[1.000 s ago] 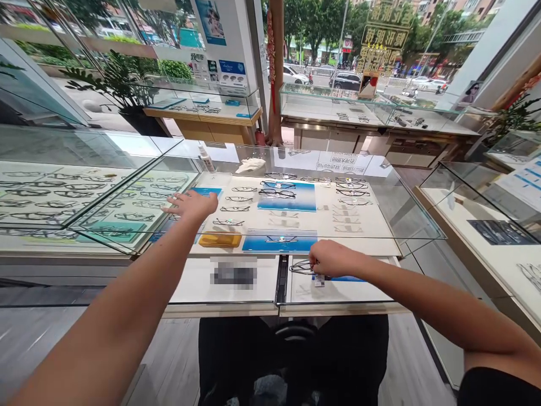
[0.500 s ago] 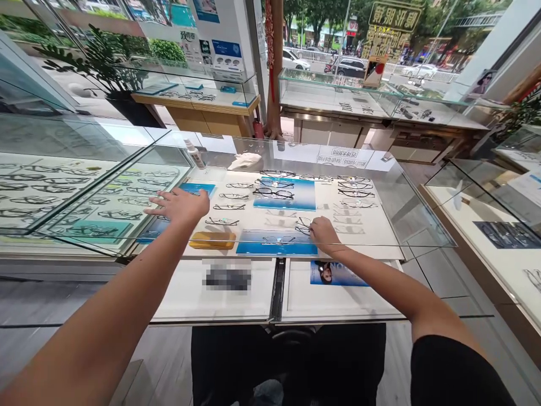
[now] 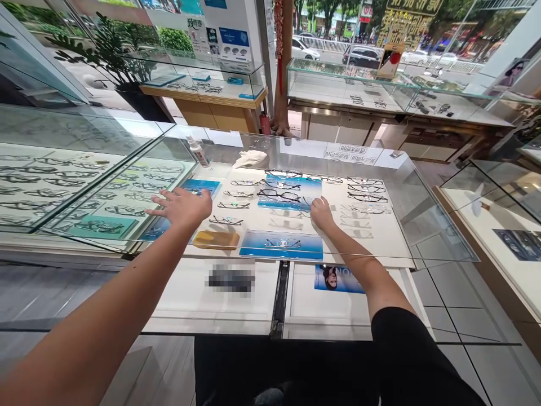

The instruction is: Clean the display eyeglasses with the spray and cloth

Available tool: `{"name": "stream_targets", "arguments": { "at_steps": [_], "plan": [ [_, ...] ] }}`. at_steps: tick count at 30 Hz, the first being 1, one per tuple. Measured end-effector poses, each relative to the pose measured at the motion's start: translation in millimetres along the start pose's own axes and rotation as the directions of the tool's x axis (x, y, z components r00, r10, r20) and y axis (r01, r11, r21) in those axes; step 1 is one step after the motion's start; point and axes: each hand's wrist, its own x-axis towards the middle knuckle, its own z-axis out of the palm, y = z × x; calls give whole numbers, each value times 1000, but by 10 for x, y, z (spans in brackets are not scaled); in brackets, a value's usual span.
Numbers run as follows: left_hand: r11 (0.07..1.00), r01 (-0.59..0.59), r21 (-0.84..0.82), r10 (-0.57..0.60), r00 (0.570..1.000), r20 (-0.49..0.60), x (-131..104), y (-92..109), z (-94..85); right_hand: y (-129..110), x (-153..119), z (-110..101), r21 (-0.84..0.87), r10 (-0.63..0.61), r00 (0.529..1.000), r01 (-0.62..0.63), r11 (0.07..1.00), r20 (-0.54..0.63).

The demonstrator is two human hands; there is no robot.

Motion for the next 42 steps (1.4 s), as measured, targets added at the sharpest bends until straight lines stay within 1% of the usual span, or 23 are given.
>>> {"name": "stream_targets", "arguments": {
  "at_steps": [4, 9, 14, 21, 24, 29, 34, 38, 42],
  "plan": [
    [1000, 17, 22, -17, 1000, 21, -12, 2, -16, -131, -134, 143, -1, -91, 994, 91, 996, 66],
    [1000, -11, -11, 12, 1000, 24, 23, -28, 15, -161, -208, 190, 11, -96, 988, 95, 995, 124],
    [1000, 3, 5, -4, 1000, 25, 32, -25, 26, -177, -206, 143, 29, -63, 986, 59, 998, 153],
    [999, 19, 44, -19, 1000, 17, -17, 16, -8, -221, -281, -23, 61, -25, 991, 17, 998, 131],
    [999, 20, 40, -21, 999, 24, -26, 15, -17, -185, -214, -113, 63, -3, 993, -5, 998, 117],
    [999, 16, 40, -17, 1000, 15, -15, 5, -3, -118, 47, -197, 59, 6, 991, -14, 998, 135],
    [999, 25, 46, -25, 1000, 8, -2, -2, 15, -103, 223, -165, 60, -12, 984, 1, 998, 180],
    [998, 23, 59, -23, 1000, -7, -6, -9, 26, -76, 282, -130, 63, -10, 979, -3, 998, 206],
    [997, 22, 72, -21, 1000, -5, -5, -13, 31, -57, 299, -109, 72, -11, 978, -4, 997, 207]
  ]
}}
